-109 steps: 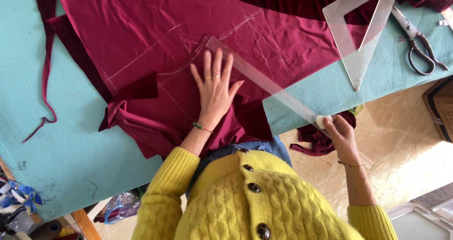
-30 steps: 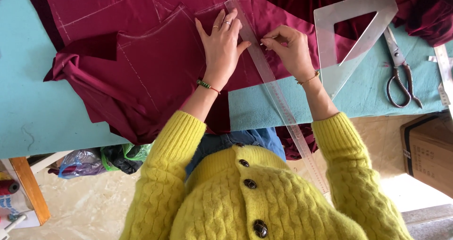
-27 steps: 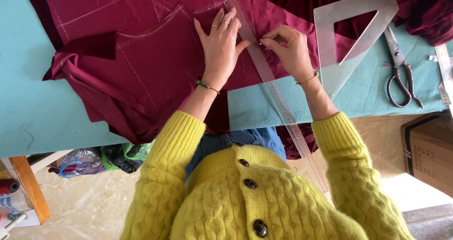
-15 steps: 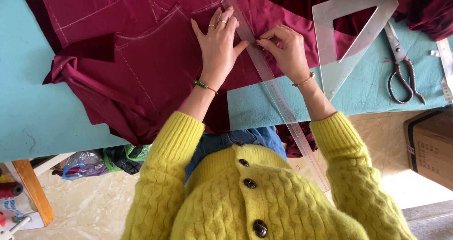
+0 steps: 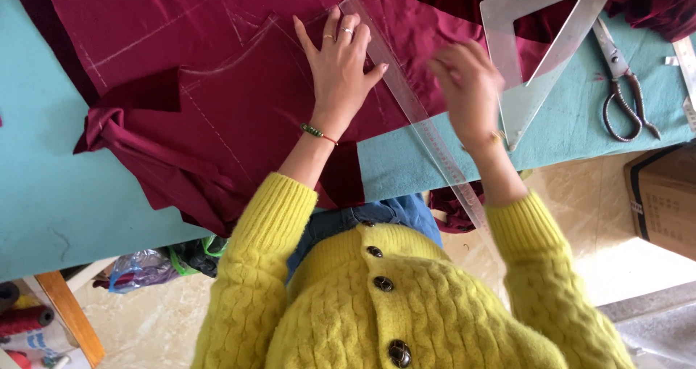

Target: Marking fabric with chalk and rulers before cutting out garment pieces with scissors.

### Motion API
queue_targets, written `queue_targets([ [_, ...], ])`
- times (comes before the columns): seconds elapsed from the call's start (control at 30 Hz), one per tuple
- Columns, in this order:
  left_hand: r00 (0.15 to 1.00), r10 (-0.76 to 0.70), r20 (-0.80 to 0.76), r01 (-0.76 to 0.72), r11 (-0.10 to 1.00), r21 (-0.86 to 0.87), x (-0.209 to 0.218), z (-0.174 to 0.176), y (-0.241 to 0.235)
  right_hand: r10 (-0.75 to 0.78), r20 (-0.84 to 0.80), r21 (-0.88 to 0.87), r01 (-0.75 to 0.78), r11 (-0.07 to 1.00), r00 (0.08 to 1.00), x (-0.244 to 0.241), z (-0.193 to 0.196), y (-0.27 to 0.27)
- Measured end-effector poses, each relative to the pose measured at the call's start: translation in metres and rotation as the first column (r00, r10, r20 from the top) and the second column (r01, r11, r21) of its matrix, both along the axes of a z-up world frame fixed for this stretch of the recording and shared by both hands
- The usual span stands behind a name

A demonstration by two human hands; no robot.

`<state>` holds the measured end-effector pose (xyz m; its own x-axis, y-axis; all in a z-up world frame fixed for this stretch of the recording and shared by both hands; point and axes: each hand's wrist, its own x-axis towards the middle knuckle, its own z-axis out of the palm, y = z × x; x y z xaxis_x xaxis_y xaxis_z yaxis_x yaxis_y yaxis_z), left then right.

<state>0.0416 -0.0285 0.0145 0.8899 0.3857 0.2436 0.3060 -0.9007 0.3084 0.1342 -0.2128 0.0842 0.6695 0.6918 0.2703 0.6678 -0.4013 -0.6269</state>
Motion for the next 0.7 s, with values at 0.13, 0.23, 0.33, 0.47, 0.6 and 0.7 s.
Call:
queue_targets([
  [0.13, 0.999, -0.026, 0.022, 0.026, 1.0, -0.011, 0.0, -0.012, 0.007, -0.154, 0.001, -0.063, 0.153, 0.986, 0.988, -0.034, -0.01, -0.059],
  [0.23, 0.997, -0.054, 0.056, 0.057, 0.997, -0.05, -0.001, -0.014, 0.016, -0.403, -0.311, -0.213, 0.35, 0.912, 0.861, -0.074, -0.006, -0.089],
  [0.33, 0.987, -0.095, 0.133, 0.108, 0.989, -0.098, -0.004, -0.017, 0.022, -0.504, -0.477, -0.193, 0.473, 0.86, 0.72, -0.106, -0.013, -0.122],
  [0.47, 0.978, -0.135, 0.16, 0.156, 0.98, -0.124, -0.007, -0.019, 0.027, -0.549, -0.57, -0.143, 0.584, 0.799, 0.611, -0.134, -0.034, -0.162],
  [0.6, 0.976, -0.149, 0.16, 0.173, 0.973, -0.151, -0.008, -0.019, 0.028, -0.687, -0.408, -0.199, 0.676, 0.71, 0.601, -0.149, -0.051, -0.204],
  [0.7, 0.975, -0.153, 0.162, 0.18, 0.97, -0.165, -0.009, -0.016, 0.028, -0.705, -0.277, -0.321, 0.629, 0.708, 0.653, -0.147, -0.042, -0.208],
])
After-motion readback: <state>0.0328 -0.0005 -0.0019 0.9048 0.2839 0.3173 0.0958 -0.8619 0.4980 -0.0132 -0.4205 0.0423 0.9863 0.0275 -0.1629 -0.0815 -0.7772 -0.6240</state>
